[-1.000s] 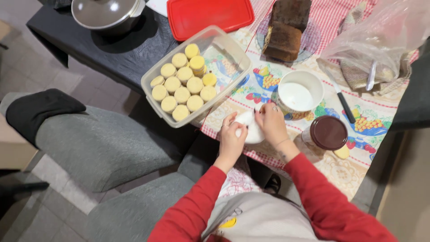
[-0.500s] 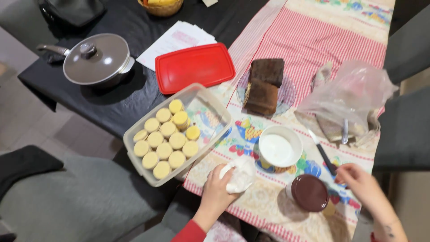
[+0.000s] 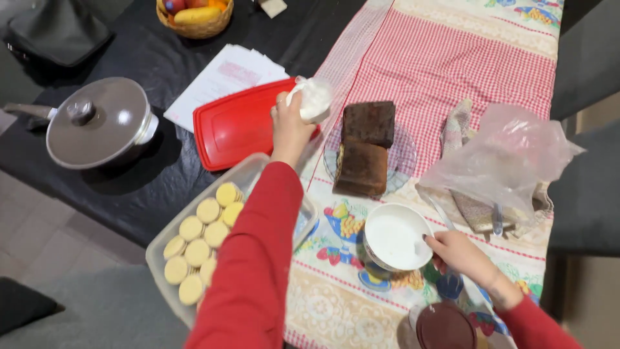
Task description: The person slices a chocolate chip cake into several pieces using a knife.
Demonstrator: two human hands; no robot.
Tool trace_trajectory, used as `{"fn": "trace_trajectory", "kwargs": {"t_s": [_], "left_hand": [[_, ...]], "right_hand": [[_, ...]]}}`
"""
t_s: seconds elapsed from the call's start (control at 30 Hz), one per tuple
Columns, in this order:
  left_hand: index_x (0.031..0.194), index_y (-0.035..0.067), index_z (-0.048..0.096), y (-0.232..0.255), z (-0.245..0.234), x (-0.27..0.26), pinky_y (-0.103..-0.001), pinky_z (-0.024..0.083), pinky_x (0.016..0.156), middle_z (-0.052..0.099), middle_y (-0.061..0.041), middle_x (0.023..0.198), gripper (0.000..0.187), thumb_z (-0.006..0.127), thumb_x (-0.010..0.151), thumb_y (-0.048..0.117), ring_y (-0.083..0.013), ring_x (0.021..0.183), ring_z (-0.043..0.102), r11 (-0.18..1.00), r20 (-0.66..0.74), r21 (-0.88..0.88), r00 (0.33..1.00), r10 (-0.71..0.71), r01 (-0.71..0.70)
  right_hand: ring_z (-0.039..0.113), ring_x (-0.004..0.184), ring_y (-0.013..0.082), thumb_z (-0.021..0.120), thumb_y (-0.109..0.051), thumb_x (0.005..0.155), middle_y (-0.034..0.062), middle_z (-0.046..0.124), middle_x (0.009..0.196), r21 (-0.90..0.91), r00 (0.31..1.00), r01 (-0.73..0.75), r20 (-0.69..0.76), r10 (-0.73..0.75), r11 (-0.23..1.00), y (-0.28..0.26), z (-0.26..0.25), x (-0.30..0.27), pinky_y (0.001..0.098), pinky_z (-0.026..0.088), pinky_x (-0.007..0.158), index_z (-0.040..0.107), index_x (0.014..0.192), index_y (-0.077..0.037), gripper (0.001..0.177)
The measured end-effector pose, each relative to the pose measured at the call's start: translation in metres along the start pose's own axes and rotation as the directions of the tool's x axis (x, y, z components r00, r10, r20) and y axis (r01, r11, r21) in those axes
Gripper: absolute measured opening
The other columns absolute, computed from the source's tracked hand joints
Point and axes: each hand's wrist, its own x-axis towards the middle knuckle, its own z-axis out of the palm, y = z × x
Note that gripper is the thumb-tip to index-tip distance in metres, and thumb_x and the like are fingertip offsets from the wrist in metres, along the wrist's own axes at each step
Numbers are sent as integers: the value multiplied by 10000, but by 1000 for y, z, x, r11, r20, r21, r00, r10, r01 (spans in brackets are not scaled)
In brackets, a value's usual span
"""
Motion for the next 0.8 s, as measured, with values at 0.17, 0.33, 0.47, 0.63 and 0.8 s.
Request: {"fn": "trace_trajectory", "kwargs": {"t_s": [0.17, 0.33, 0.47, 0.63, 0.8], "left_hand": [[1522, 197, 424, -41, 60, 27, -661, 354, 1154, 295, -198, 1543, 907, 848, 724, 121, -551, 1363, 404, 978, 180, 141, 967, -178, 154], [1609, 87, 307, 41, 45, -23, -678, 24, 1203, 381, -350, 1536, 1289, 989, 586, 471, -493, 1473, 319, 889, 138, 452, 990, 5, -67], [1579, 135, 276, 65, 58, -71, -704, 17, 1197, 296, -295, 1577, 1407, 982, 427, 528, -500, 1455, 312, 933, 656, 158, 741, 145, -322], [1604, 218, 235, 58, 71, -66, -663, 27, 1231, 211, -232, 1648, 1467, 996, 385, 511, -445, 1500, 265, 878, 731, 255, 675, 99, -405], [1613, 259, 172, 68, 71, -60, -632, 15, 1238, 363, -185, 1552, 1502, 981, 374, 514, -405, 1515, 208, 772, 765, 316, 630, 136, -551]], "right_hand": [[817, 652, 207, 492, -522, 973, 49, 799, 586, -211, 999, -25, -47, 16, 977, 1, -4, -15, 331, 616, 728, 752, 817, -112, 511], [820, 976, 362, 611, -428, 953, 173, 830, 1079, -117, 971, 69, -220, -94, 991, -15, -39, -4, 499, 621, 861, 647, 1193, -116, 395], [693, 1119, 444, 694, -297, 894, 221, 743, 1171, -223, 871, 310, -324, -370, 924, -87, -67, 11, 562, 571, 908, 514, 1335, -64, 530], [618, 1243, 429, 747, -159, 804, 225, 642, 1340, -499, 732, 472, -237, -638, 727, -168, -90, 94, 610, 530, 976, 330, 1488, -28, 812], [180, 1530, 465, 1034, -352, 449, 231, 312, 1634, -745, 743, 368, -124, -658, 556, -196, -96, 199, 623, 60, 1238, 157, 1617, -82, 1485]]}}
